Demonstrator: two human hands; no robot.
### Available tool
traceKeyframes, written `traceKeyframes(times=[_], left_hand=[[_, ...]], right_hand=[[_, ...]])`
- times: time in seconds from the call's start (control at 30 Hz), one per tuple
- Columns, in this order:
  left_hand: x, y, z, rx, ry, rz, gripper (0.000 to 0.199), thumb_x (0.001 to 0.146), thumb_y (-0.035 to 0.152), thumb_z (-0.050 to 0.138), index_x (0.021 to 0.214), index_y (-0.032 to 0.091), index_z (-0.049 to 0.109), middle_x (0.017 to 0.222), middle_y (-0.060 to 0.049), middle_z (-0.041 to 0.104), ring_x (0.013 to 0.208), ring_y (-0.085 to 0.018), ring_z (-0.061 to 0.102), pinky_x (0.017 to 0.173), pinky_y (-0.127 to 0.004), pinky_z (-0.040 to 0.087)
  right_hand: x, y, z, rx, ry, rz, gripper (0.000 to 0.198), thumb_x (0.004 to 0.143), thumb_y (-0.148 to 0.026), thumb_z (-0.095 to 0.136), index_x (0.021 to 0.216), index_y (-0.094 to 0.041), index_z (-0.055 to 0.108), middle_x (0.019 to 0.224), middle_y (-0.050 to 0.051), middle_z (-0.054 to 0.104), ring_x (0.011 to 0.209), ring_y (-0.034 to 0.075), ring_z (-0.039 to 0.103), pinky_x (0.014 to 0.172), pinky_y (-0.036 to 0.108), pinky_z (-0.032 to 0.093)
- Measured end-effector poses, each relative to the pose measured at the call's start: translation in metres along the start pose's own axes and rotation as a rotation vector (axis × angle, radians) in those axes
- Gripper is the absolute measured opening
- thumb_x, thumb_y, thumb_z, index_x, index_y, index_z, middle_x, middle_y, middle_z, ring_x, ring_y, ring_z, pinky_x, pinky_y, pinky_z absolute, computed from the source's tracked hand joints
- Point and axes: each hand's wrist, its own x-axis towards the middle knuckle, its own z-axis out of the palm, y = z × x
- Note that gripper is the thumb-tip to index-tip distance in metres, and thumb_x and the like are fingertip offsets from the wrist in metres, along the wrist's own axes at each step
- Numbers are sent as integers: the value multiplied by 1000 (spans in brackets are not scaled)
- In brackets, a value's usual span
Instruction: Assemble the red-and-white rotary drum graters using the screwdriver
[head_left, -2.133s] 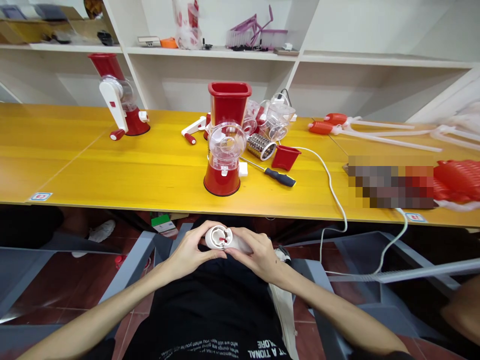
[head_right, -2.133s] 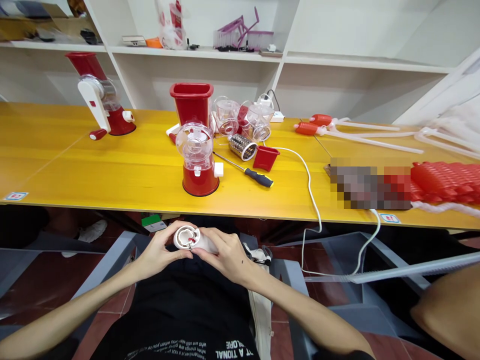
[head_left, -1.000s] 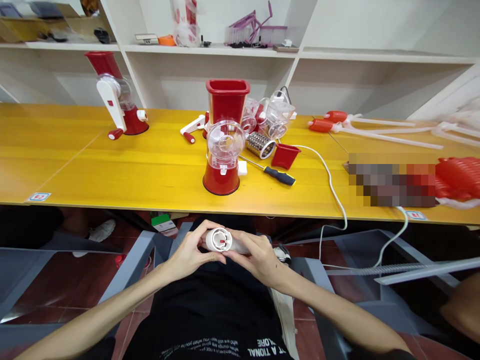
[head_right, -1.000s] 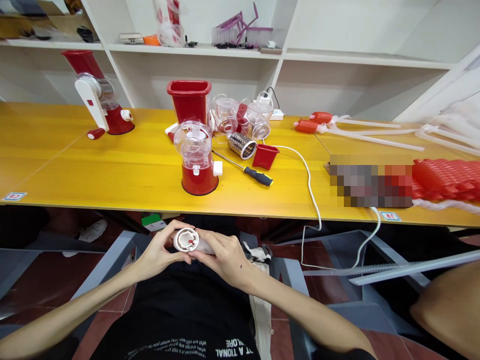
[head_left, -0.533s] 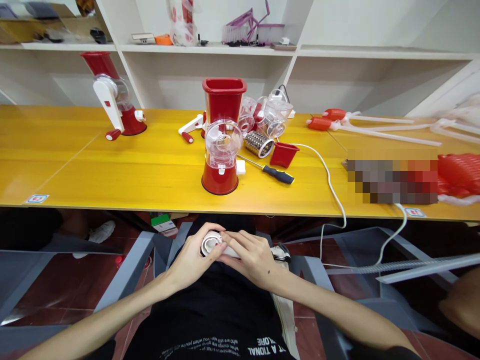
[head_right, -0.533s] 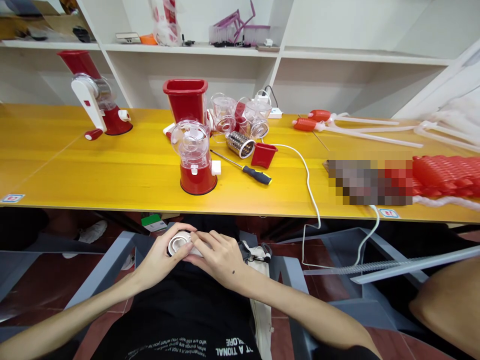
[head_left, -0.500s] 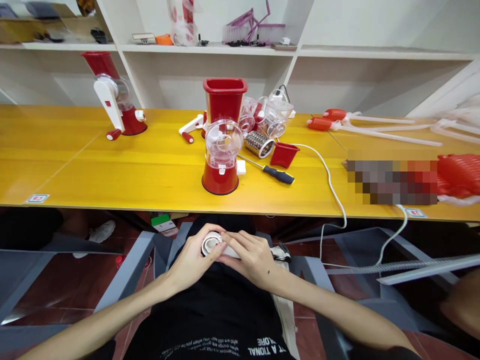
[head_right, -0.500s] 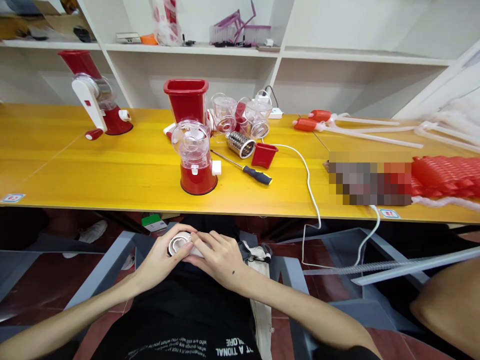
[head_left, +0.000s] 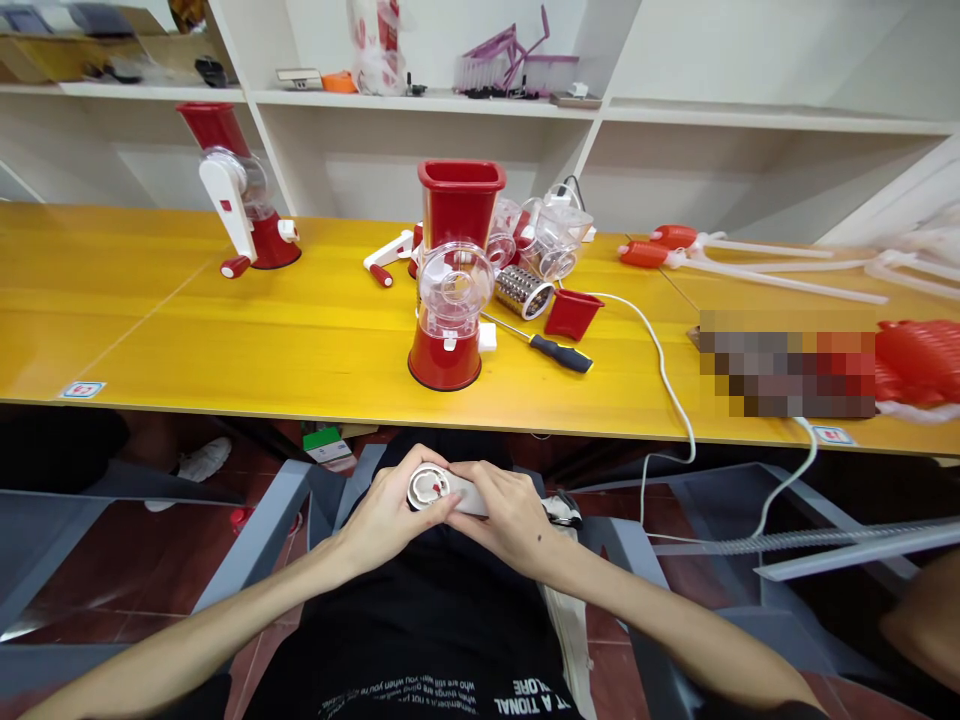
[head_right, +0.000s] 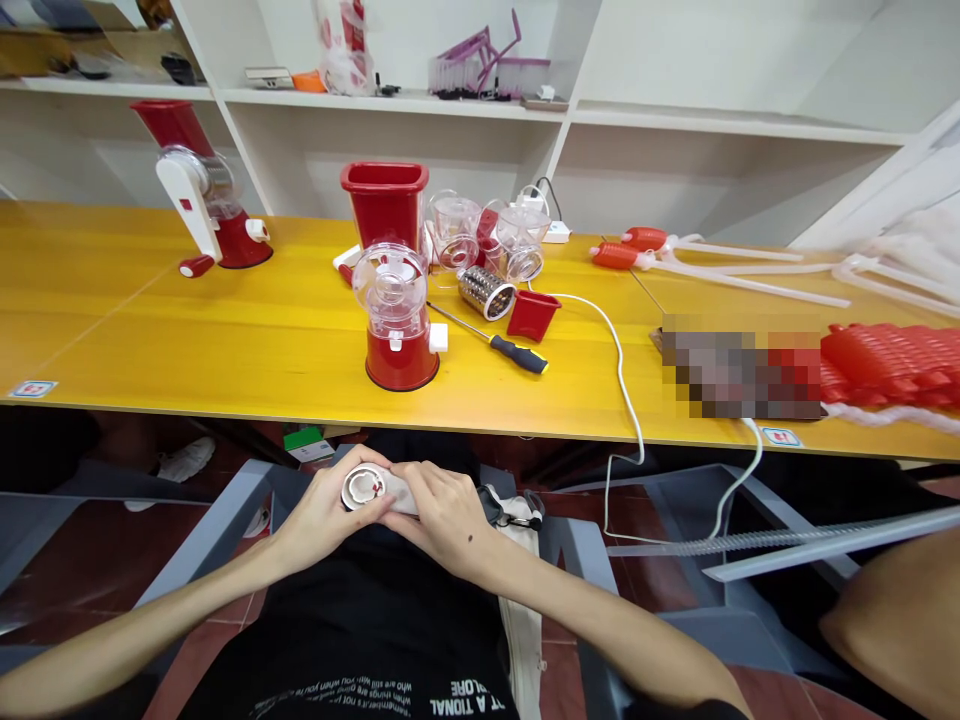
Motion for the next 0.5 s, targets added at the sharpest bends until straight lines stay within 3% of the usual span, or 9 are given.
traceKeyframes(times=[0.1,0.23,0.5], left_hand=[[0,-2,0,8,0,-1,33,89,48,63,107,21,58,87,2,66,75,-13,59,68,-23,45],[2,-5,0,29,25,1,33,90,49,62,106,20,58,79,4,64,67,-12,56,62,-23,42],[6,-12,-1,6,10,4,32,89,43,65,111,22,56,87,3,64,75,-13,58,69,-23,44]], right_hand=[[2,2,-5,47,-203,114,38,96,-51,55,111,-17,47,90,5,72,74,19,71,58,27,41],[6,1,-11,-6,-496,178,30,100,-47,51,105,-18,45,87,4,70,70,20,70,54,26,27],[6,-2,-3,-269,-529,120,31,103,-46,42,104,-16,47,90,8,65,69,20,67,51,28,18]])
